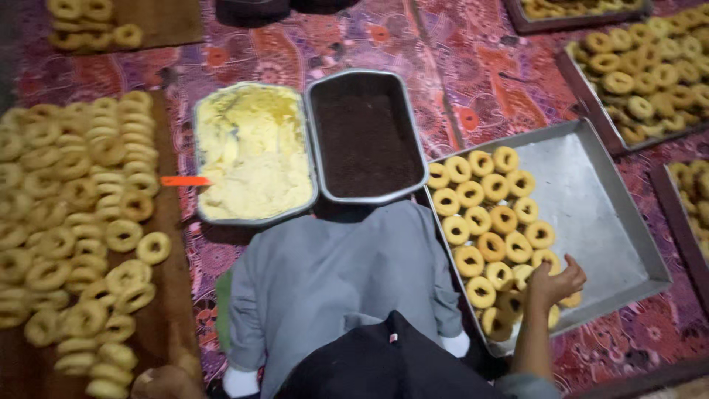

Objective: The person sits on the floor and repeatedly picks up ring-shaped donuts, fills their centers with a yellow cream using a finger, and then dips them into a dark topping. The finished donuts are placed onto a metal tray.

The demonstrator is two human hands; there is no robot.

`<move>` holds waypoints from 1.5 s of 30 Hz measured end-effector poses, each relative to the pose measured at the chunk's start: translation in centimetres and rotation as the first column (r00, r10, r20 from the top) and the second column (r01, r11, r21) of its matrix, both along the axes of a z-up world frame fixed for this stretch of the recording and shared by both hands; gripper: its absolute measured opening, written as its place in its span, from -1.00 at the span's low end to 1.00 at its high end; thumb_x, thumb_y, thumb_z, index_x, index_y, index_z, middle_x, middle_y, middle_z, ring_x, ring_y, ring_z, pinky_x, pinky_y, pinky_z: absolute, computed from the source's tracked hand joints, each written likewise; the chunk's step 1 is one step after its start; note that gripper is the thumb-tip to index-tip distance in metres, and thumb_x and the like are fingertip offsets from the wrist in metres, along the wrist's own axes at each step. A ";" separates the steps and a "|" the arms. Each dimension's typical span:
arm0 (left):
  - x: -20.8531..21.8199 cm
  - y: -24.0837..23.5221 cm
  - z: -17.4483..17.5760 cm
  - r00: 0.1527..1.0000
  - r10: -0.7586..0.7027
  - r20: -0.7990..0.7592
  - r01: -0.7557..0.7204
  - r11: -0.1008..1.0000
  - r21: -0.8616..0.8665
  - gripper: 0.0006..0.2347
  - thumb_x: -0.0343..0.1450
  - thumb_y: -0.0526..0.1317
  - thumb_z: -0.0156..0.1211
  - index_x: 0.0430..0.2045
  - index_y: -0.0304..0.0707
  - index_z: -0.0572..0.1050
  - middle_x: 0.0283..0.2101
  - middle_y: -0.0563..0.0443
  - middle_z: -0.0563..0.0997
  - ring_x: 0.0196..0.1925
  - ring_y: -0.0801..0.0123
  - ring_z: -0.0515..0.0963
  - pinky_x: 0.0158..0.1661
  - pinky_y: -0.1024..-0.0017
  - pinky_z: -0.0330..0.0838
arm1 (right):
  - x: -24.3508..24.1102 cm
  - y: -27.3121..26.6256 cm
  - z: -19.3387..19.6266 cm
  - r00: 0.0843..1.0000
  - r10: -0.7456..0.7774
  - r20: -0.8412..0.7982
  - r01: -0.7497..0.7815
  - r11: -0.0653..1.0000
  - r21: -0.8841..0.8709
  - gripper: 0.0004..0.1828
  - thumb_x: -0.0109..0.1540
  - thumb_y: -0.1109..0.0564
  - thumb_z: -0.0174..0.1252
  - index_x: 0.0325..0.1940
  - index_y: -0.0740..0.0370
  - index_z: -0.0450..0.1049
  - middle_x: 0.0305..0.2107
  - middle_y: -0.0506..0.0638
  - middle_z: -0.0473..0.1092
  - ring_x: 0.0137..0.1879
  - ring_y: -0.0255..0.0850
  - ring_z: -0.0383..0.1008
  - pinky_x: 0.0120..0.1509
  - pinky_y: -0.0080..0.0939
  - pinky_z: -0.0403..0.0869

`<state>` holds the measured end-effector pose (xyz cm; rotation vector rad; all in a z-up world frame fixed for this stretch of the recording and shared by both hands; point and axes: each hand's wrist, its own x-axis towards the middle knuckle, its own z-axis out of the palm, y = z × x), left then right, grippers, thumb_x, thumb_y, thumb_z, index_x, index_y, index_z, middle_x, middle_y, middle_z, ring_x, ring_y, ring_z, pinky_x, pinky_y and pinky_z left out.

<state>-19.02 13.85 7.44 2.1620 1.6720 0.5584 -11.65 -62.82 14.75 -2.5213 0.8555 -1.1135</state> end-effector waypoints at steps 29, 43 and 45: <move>-0.3 6.4 -4.1 0.883 0.256 0.394 -0.206 0.964 -0.166 -0.47 0.26 -0.25 0.37 0.10 -0.14 0.24 0.16 -0.27 0.40 0.17 -0.17 0.32 0.16 -0.13 0.25 | 12.8 31.8 -3.4 0.557 0.811 0.180 -0.684 0.325 0.653 -0.72 0.30 0.35 0.09 0.09 0.29 0.51 -0.19 0.05 0.48 -0.08 -0.23 0.50 0.04 -0.26 0.48; 7.1 -13.6 3.3 0.264 0.537 0.801 0.737 0.424 -0.527 -0.70 0.38 -0.37 0.07 0.03 -0.32 0.41 0.02 -0.12 0.52 0.08 0.24 0.55 0.14 0.23 0.44 | 11.5 50.0 -3.5 0.124 0.837 0.534 -0.126 -0.520 0.845 -0.58 0.45 0.06 -0.02 0.36 0.28 0.30 0.08 0.03 0.40 0.16 -0.27 0.40 0.27 -0.26 0.39; 7.9 -14.1 2.5 0.302 0.526 0.795 0.704 0.439 -0.558 -0.71 0.38 -0.37 0.08 0.00 -0.27 0.39 0.00 -0.11 0.50 0.07 0.24 0.54 0.12 0.21 0.45 | 12.0 49.7 -3.2 0.240 0.832 0.500 -0.217 -0.456 0.863 -0.62 0.52 0.07 0.05 0.28 0.43 0.45 -0.09 0.20 0.45 -0.02 -0.10 0.44 0.08 -0.12 0.44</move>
